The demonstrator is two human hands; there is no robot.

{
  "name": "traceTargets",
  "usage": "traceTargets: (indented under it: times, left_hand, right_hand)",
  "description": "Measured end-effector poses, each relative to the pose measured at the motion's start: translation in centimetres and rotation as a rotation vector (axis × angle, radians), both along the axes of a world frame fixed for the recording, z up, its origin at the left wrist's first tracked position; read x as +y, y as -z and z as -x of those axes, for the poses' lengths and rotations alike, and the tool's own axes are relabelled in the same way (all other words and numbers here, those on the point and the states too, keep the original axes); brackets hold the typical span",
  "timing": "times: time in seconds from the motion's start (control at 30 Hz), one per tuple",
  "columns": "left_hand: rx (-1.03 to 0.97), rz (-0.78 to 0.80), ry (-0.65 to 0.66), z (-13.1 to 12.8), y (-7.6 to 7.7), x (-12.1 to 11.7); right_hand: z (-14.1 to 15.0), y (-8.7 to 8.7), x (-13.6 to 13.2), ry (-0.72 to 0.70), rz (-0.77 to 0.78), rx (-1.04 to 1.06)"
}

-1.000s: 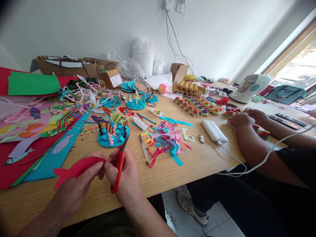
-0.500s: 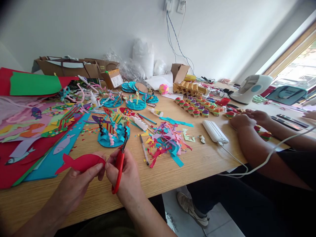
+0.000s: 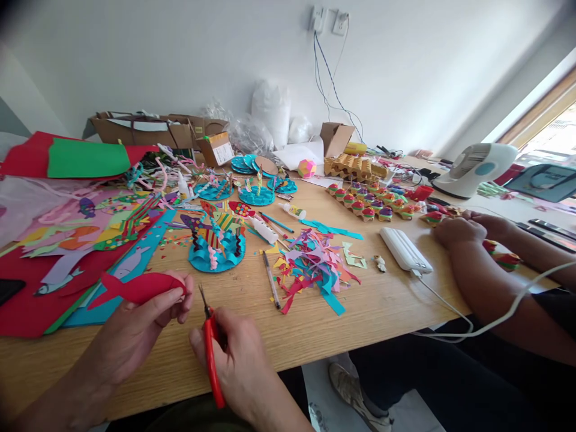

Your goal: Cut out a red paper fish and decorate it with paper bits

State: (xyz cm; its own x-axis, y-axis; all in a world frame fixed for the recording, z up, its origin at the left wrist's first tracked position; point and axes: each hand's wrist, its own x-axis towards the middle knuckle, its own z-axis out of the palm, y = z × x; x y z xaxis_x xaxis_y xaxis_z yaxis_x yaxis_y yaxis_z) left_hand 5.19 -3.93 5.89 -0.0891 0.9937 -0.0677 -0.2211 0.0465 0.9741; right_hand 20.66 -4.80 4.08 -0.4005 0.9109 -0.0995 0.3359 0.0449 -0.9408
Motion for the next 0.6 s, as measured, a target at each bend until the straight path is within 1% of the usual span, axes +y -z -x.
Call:
traceTargets:
  times: [0.1, 0.27, 0.47, 0.6]
  left_hand:
    - [-0.046, 0.013, 0.027, 0.0, -0.3, 0.0]
    - [-0.062, 0.045, 0.033, -0.3, -0.6, 0.0]
    - [-0.068, 0.114, -0.002, -0.9, -1.0, 0.3]
    - [-0.07, 0.112, 0.012, -1.3, -1.0, 0.5]
  right_hand:
    - [0.1, 0.5, -0.3, -0.036, 0.004, -0.034]
    - [0.2, 0.2, -0.2, -0.057, 0.058, -0.016]
    - [0.4, 0.3, -0.1, -0.056, 0.129, 0.068]
    - [0.5, 0.3, -0.1, -0.044, 0.135, 0.115]
